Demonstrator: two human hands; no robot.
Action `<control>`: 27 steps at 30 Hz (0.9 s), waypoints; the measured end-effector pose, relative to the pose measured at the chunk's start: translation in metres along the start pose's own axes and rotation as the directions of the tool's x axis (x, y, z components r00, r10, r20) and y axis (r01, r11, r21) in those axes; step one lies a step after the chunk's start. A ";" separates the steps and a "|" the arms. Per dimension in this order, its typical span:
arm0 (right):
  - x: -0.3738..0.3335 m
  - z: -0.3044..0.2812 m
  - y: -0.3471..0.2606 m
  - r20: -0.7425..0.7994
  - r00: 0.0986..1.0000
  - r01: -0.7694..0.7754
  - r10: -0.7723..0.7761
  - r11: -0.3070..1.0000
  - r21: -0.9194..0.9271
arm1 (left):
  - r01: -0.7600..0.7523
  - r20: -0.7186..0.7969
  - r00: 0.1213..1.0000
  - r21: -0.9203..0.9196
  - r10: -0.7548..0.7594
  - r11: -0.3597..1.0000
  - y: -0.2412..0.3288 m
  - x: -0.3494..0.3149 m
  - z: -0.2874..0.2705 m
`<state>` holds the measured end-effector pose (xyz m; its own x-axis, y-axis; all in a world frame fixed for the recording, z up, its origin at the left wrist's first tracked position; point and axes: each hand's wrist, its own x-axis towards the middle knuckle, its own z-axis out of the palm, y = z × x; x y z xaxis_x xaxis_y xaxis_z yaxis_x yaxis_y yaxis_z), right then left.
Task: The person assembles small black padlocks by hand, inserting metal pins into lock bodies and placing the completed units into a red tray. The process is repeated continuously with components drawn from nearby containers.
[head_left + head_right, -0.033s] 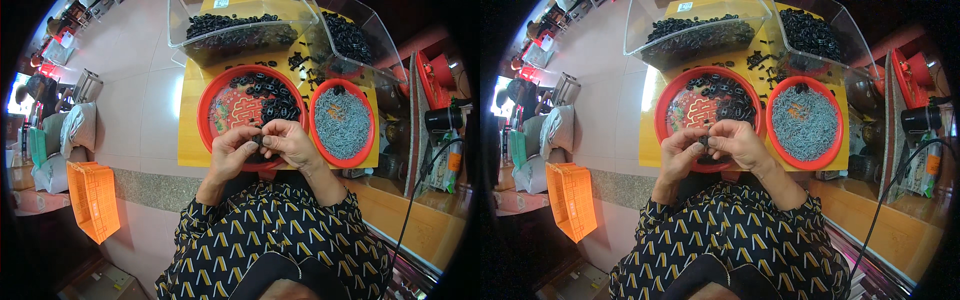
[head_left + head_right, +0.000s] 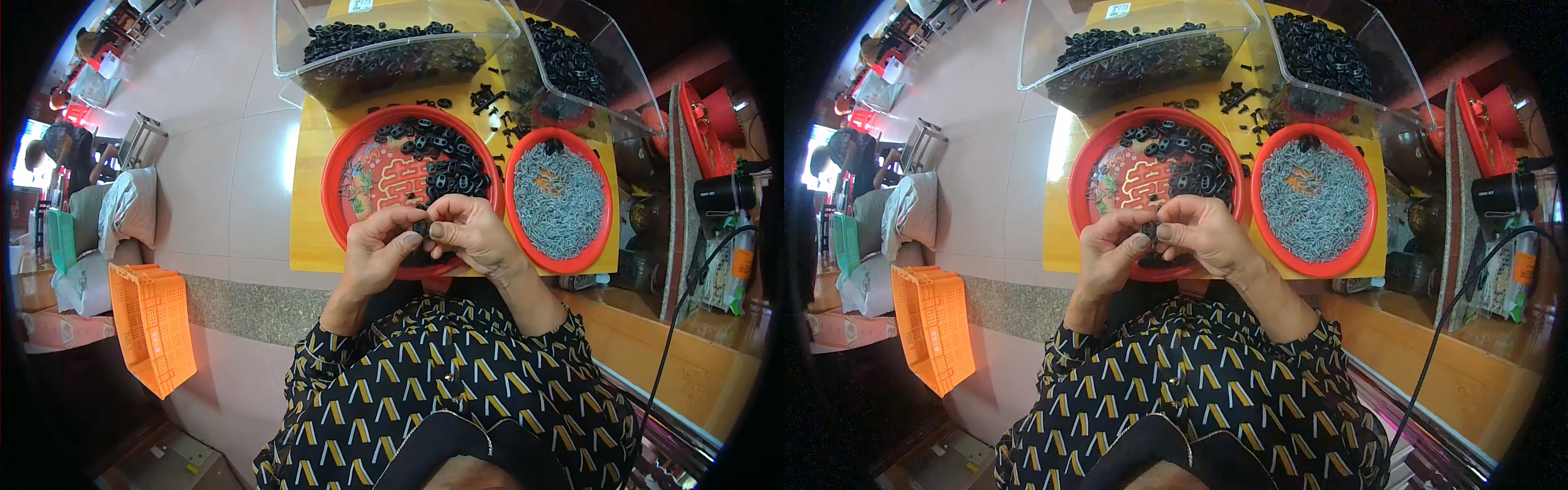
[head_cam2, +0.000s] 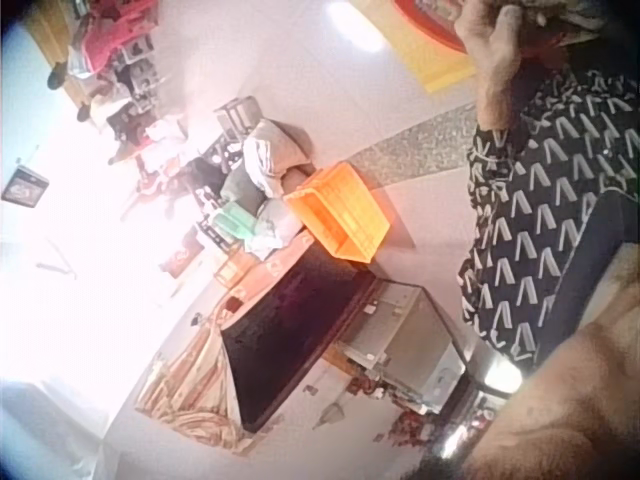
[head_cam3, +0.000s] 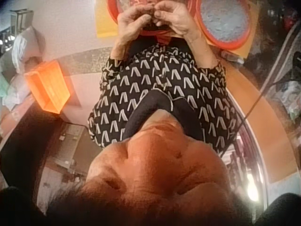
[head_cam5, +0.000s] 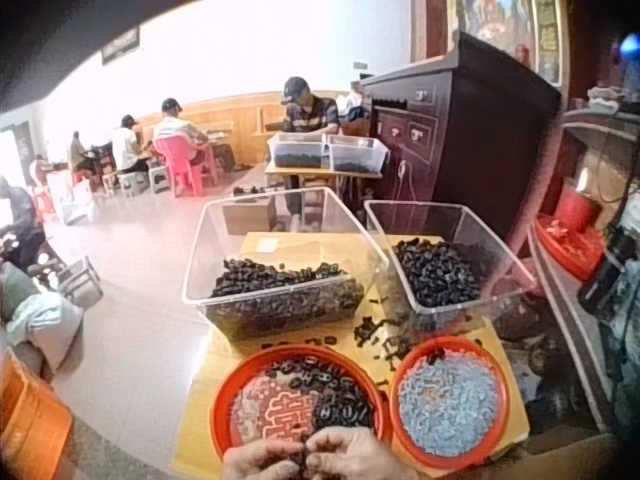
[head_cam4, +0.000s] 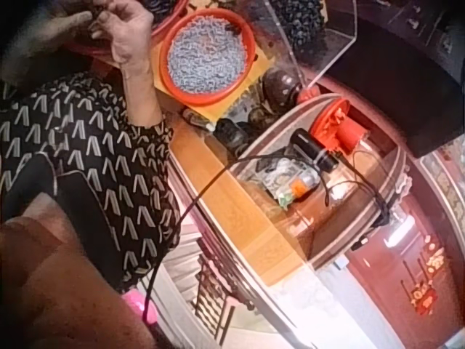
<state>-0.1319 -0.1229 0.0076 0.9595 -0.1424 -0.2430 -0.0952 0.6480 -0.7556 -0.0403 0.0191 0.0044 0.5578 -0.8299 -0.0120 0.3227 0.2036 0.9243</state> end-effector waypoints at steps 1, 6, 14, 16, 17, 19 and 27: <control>0.000 -0.001 0.001 0.017 1.000 0.004 -0.005 1.000 0.012 | 0.006 -0.013 1.000 0.020 -0.006 1.000 0.000 0.000 0.001; -0.001 0.000 0.000 0.076 0.997 -0.004 0.007 1.000 -0.031 | -0.034 0.000 0.999 0.096 0.034 0.995 -0.001 -0.002 0.001; 0.000 -0.005 0.002 0.132 0.991 -0.043 0.034 0.997 0.066 | -0.135 -0.018 0.989 0.260 0.145 0.956 0.003 -0.001 0.008; 0.001 -0.006 0.001 0.142 0.990 -0.034 0.027 0.998 0.050 | -0.152 -0.015 0.986 0.312 0.165 0.938 -0.001 -0.001 0.007; 0.002 -0.007 0.002 0.133 0.991 -0.029 0.025 0.999 0.027 | -0.160 -0.012 0.985 0.336 0.175 0.928 -0.003 0.000 0.008; 0.003 -0.008 0.003 0.124 0.992 -0.031 0.029 0.999 0.012 | -0.160 -0.024 0.983 0.356 0.180 0.921 -0.004 0.002 0.010; 0.007 -0.007 -0.007 0.141 0.988 -0.086 0.069 0.990 0.116 | -0.113 -0.017 0.993 0.112 0.116 0.987 -0.005 0.004 0.004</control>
<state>-0.1266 -0.1336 0.0074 0.9785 0.0099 -0.2062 -0.1458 0.7400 -0.6566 -0.0426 0.0126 0.0009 0.6046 -0.7916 0.0883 0.1699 0.2364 0.9567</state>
